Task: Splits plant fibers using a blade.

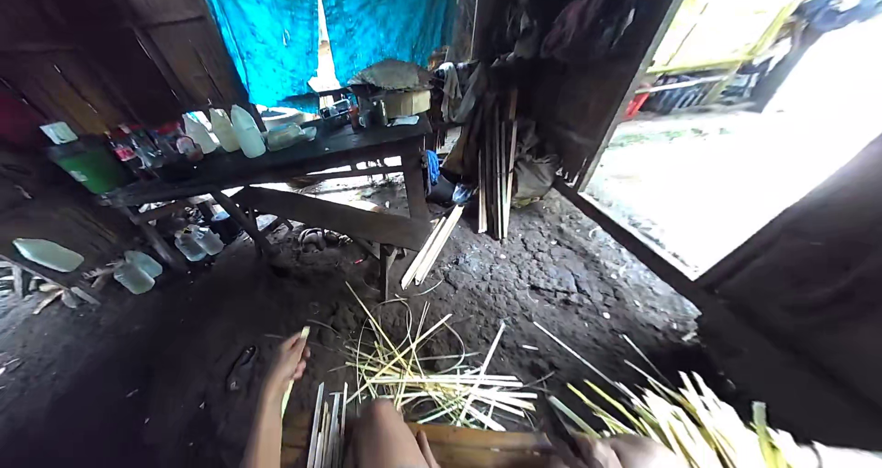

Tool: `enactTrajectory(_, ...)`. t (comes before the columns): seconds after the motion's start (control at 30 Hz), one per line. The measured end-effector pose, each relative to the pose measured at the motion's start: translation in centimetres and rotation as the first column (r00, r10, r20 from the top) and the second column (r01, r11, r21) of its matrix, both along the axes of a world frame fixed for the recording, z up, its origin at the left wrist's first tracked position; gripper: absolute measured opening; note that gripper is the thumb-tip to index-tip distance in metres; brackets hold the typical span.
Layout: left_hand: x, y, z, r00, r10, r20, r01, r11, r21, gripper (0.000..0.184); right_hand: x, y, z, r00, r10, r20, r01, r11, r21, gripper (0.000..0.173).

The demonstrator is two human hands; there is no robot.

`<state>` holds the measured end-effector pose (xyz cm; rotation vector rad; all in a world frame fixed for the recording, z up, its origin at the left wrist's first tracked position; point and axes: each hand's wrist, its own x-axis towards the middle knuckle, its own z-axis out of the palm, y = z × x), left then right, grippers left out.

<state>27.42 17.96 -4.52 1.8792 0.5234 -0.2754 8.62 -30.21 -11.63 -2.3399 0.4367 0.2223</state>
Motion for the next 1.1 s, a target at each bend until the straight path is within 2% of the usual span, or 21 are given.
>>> enactTrajectory(0.07, 0.4, -3.8, 4.8, 0.99, -0.134, 0.047, 0.132, 0.99, 0.05, 0.04, 0.0, 0.4, 0.7, 0.947, -0.02, 0.322, -0.013, 0.995, 0.1, 0.034)
enactTrajectory(0.13, -0.2, -7.9, 8.3, 0.969, -0.22, 0.113, 0.218, 0.976, 0.027, 0.038, 0.4, 1.1, 2.1, 0.854, -0.149, 0.498, -0.045, 0.933, 0.357, 0.034)
enactTrajectory(0.17, -1.1, -9.8, 9.6, 0.955, -0.265, 0.131, 0.27, 0.963, -0.022, 0.037, 0.5, 1.6, 3.3, 0.843, -0.227, 0.488, -0.086, 0.838, 0.538, 0.032)
enactTrajectory(0.2, -2.2, -11.6, 10.7, 0.939, -0.317, 0.135, 0.331, 0.939, -0.092, 0.036, 0.5, 2.1, 4.7, 0.855, -0.277, 0.437, -0.13, 0.703, 0.699, 0.028)
enactTrajectory(0.27, -4.6, -14.7, 12.3, 0.88, -0.464, 0.1, 0.474, 0.852, -0.222, 0.033, 0.4, 2.9, 7.3, 0.921, -0.252, 0.297, -0.172, 0.421, 0.89, 0.036)
enactTrajectory(0.37, -7.5, -18.2, 13.7, 0.717, -0.693, 0.071, 0.687, 0.687, -0.236, 0.034, 0.0, 3.4, 9.8, 0.983, -0.062, 0.174, -0.158, 0.207, 0.966, 0.056)
enactTrajectory(0.47, -9.5, -20.4, 14.5, 0.53, -0.843, 0.093, 0.845, 0.514, -0.148, 0.035, -0.4, 4.2, 11.3, 0.983, 0.071, 0.169, -0.17, 0.001, 0.985, 0.093)
enactTrajectory(0.53, -10.5, -21.2, 14.7, 0.431, -0.896, 0.111, 0.902, 0.423, -0.089, 0.034, -0.9, 4.8, 11.7, 0.976, 0.114, 0.188, -0.169, -0.162, 0.972, 0.093)
enactTrajectory(0.67, -11.9, -22.2, 15.2, 0.416, -0.903, 0.106, 0.909, 0.409, -0.08, 0.01, -1.6, 5.7, 11.9, 0.937, 0.208, 0.28, -0.174, -0.419, 0.891, 0.096)
enactTrajectory(0.73, -12.1, -22.4, 15.5, 0.435, -0.896, 0.094, 0.9, 0.427, -0.091, 0.012, -1.9, 5.7, 12.1, 0.926, 0.263, 0.269, -0.121, -0.47, 0.874, 0.075)
enactTrajectory(0.77, -12.1, -22.4, 15.6, 0.443, -0.892, 0.088, 0.896, 0.437, -0.084, 0.015, -1.9, 5.7, 12.3, 0.918, 0.297, 0.264, -0.096, -0.478, 0.873, 0.07)
enactTrajectory(0.93, -11.8, -22.7, 16.4, 0.44, -0.897, 0.043, 0.897, 0.436, -0.077, 0.026, -1.4, 5.7, 11.9, 0.877, 0.395, 0.275, -0.033, -0.521, 0.853, 0.069)
enactTrajectory(1.1, -11.5, -22.9, 16.6, 0.426, -0.905, -0.002, 0.904, 0.426, -0.028, 0.019, -1.3, 5.5, 11.4, 0.863, 0.415, 0.288, 0.008, -0.581, 0.814, 0.068)
